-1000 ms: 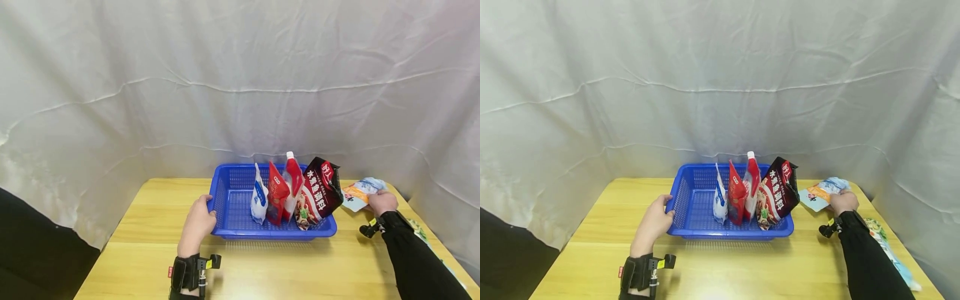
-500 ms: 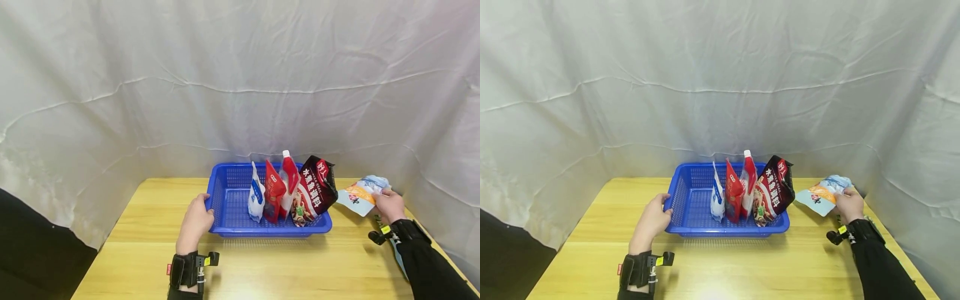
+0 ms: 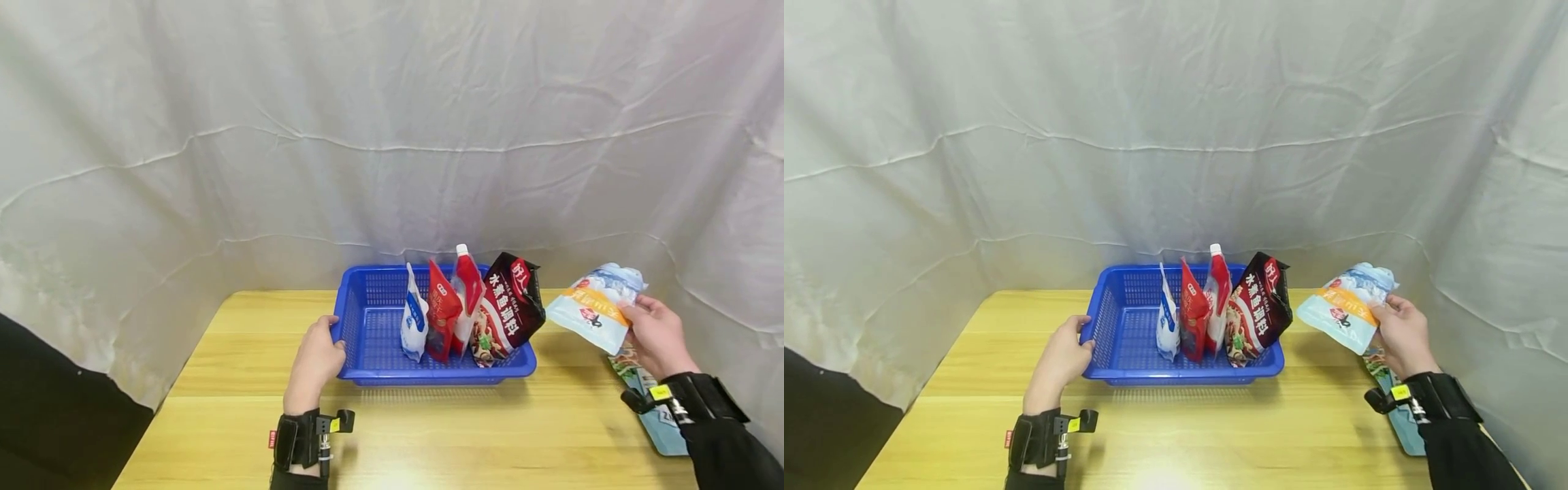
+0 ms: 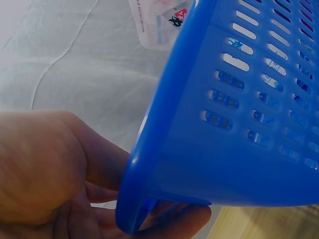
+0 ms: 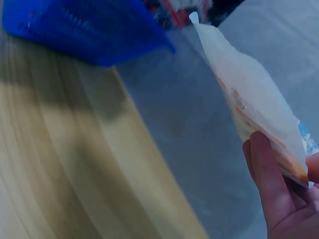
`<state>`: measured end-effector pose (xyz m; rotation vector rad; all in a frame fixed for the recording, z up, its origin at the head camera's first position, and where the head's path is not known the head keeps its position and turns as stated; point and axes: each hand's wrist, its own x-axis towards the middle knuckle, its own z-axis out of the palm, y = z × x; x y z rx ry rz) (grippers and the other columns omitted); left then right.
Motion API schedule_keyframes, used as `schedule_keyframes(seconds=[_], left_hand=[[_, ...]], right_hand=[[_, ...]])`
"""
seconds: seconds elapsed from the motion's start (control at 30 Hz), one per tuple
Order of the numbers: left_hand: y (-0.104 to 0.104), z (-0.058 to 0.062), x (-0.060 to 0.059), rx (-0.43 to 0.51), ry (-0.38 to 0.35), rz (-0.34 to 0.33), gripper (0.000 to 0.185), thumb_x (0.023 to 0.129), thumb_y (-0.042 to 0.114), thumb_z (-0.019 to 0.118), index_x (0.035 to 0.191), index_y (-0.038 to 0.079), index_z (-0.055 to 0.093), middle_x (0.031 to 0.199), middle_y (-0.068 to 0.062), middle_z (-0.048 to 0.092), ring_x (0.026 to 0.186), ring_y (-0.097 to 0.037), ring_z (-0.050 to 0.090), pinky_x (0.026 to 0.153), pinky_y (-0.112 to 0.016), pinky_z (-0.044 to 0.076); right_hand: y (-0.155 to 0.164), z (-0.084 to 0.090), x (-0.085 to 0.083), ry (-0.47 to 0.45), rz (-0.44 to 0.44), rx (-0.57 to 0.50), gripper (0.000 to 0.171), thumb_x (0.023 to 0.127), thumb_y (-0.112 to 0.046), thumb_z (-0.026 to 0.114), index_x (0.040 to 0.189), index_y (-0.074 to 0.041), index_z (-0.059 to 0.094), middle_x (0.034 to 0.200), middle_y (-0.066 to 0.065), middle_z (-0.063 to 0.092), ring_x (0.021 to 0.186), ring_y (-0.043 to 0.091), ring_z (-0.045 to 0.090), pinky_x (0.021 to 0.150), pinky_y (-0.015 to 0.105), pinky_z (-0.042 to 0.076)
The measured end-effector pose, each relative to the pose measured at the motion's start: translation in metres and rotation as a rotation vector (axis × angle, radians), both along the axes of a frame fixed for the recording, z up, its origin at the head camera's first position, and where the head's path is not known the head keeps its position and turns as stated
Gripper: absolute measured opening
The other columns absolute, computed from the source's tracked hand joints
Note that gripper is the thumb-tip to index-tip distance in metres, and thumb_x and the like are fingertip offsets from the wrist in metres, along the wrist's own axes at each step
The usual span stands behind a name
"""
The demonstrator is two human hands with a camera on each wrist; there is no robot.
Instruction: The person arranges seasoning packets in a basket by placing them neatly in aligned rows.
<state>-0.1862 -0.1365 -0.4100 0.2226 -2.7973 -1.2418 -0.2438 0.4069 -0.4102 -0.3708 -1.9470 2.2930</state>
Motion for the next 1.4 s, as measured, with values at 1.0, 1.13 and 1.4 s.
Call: schedule_keyframes(seconds=[1.0,1.13,1.4], left_hand=[[-0.006,-0.003,0.001,-0.016,0.002,0.015,0.049,0.102,0.001,0.056,0.149,-0.007,0.044,0.143,-0.035,0.052,0.126,-0.049,0.058,0.101,-0.062,0.051],[-0.007,-0.002,0.002,-0.021,0.011,0.015,0.049,0.102,0.001,0.057,0.148,-0.008,0.045,0.142,-0.035,0.053,0.126,-0.049,0.059,0.101,-0.062,0.051],[-0.009,0.001,0.004,-0.051,0.036,0.02,0.048,0.1,0.0,0.057,0.146,-0.009,0.047,0.14,-0.035,0.054,0.126,-0.049,0.058,0.104,-0.062,0.05]], right_hand=[[-0.104,0.056,0.057,0.335,0.32,-0.054,0.031,0.107,-0.015,0.057,0.134,-0.014,0.042,0.118,-0.003,0.073,0.097,0.013,0.074,0.077,0.03,0.063],[-0.13,0.058,0.061,0.329,0.365,-0.034,0.031,0.108,-0.015,0.057,0.135,-0.013,0.042,0.118,-0.003,0.074,0.098,0.014,0.074,0.078,0.03,0.063],[-0.181,0.059,0.072,0.275,0.42,0.046,0.033,0.108,-0.021,0.058,0.136,-0.012,0.043,0.121,-0.003,0.071,0.101,0.014,0.072,0.083,0.03,0.062]])
